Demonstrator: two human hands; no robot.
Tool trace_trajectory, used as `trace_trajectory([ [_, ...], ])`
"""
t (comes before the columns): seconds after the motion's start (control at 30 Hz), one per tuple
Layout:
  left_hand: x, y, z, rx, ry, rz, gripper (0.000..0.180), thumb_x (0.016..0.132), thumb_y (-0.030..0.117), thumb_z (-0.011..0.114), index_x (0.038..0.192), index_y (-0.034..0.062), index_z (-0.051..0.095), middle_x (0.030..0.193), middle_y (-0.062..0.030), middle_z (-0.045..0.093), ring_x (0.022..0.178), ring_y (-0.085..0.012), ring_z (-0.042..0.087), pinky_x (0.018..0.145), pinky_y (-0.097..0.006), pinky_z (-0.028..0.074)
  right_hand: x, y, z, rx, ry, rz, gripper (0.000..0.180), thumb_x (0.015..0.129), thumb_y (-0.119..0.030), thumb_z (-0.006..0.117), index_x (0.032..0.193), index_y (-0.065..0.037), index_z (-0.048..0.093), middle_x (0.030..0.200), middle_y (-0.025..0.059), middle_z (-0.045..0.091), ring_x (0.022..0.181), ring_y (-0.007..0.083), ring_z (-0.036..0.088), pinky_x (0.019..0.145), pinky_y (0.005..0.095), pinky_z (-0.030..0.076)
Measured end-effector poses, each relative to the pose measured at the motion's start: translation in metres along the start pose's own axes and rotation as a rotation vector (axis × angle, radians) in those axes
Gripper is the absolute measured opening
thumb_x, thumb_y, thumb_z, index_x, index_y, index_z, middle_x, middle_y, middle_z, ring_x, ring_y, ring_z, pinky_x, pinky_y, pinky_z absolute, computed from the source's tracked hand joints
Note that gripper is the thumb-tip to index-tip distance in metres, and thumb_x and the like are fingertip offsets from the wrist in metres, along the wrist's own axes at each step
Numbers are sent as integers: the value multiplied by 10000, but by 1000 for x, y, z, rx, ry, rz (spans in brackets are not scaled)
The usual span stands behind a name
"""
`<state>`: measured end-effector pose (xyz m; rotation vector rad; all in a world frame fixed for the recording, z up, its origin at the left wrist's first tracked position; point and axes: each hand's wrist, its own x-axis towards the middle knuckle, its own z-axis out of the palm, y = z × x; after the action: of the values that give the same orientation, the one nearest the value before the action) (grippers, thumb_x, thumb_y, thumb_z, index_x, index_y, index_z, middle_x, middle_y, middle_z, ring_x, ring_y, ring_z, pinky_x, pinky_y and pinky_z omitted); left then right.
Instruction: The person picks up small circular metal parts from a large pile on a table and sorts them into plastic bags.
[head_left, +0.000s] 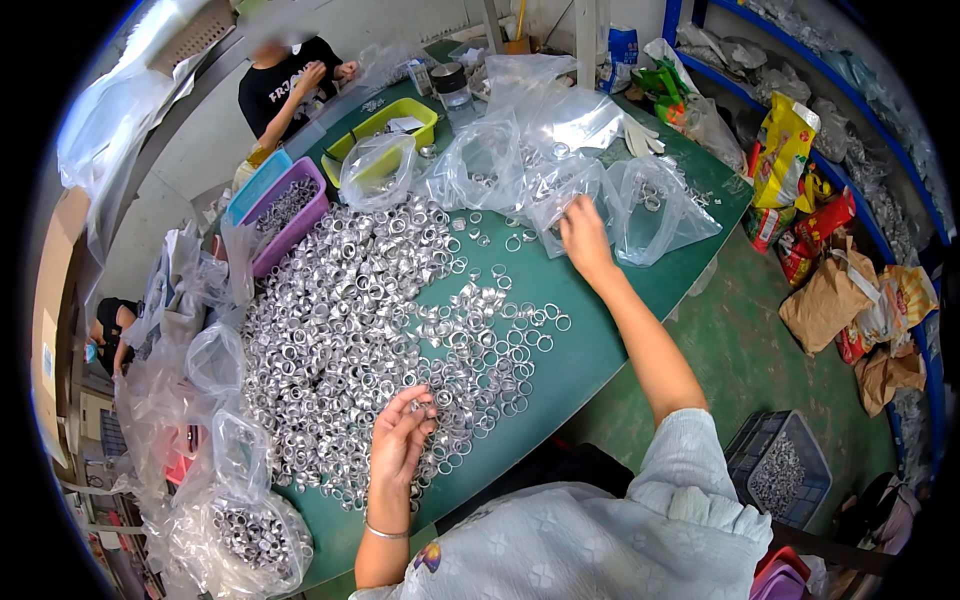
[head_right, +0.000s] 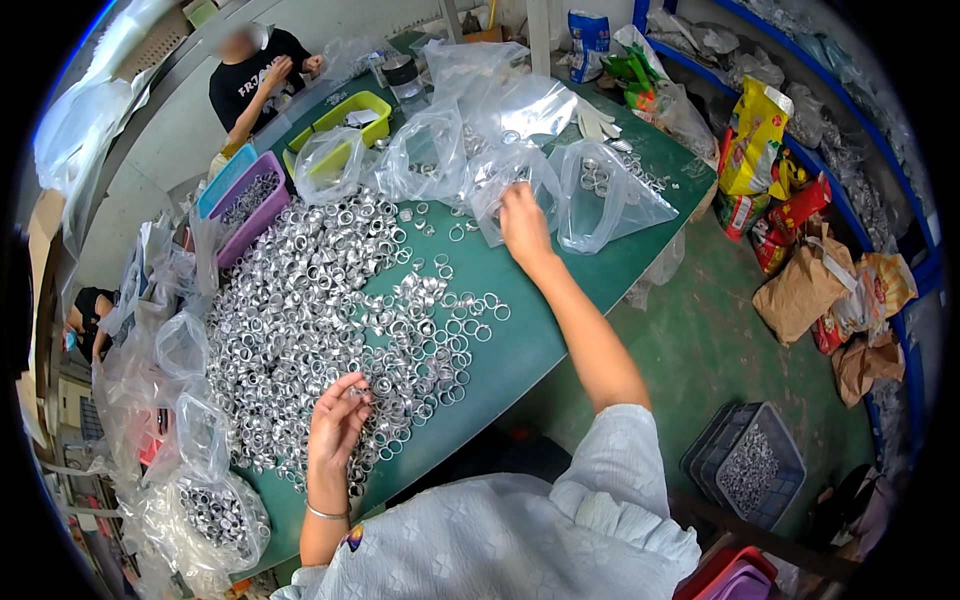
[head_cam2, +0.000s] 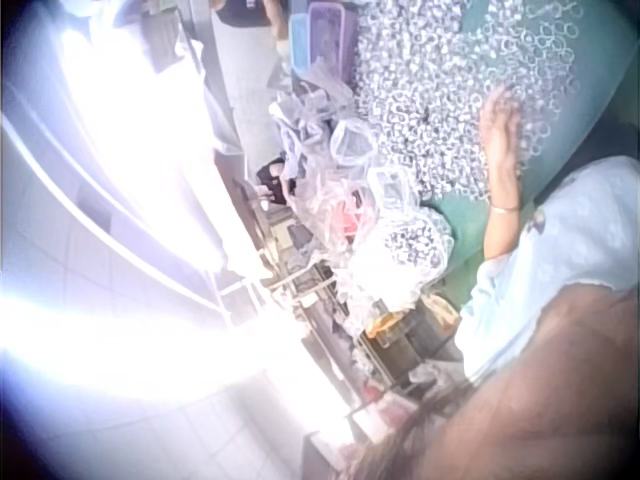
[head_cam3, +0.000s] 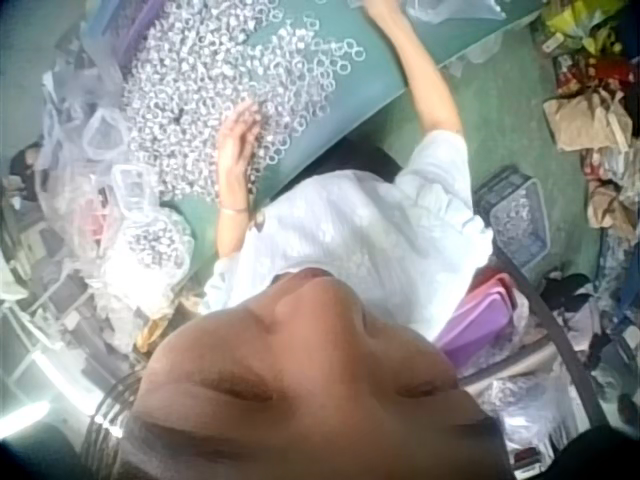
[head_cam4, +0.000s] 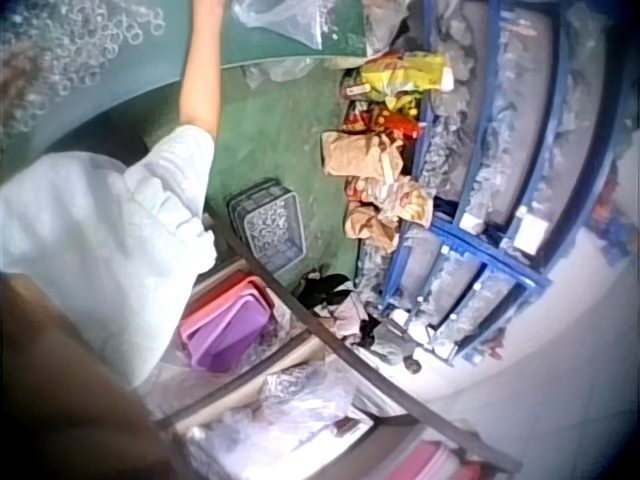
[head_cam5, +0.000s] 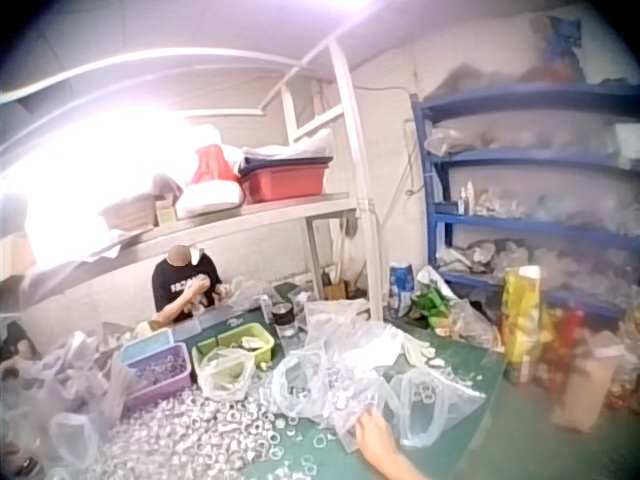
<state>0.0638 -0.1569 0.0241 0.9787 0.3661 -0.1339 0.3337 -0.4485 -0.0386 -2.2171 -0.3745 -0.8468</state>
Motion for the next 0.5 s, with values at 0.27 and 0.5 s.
trace_trajectory([
  [0.27, -6, -3, -4, -10, 26, 14, 305, 822, -88, 480, 1115, -36, 543, 1005, -98, 581, 829, -173, 568, 667, -247, 470, -2, -19, -78, 238, 540, 265, 167, 789, 46, 588, 936, -7, 646, 958, 48, 554, 656, 96, 497, 575, 236, 426],
  [0.5, -5, -4, -2, -31, -19, 5, 304, 842, -97, 470, 1132, -38, 539, 1014, -91, 589, 839, -166, 582, 675, -247, 484, 24, 32, -89, -600, 211, 72, 176, 787, 26, 544, 951, -5, 601, 1042, 145, 568, 862, 335, 593, 706, 441, 498],
])
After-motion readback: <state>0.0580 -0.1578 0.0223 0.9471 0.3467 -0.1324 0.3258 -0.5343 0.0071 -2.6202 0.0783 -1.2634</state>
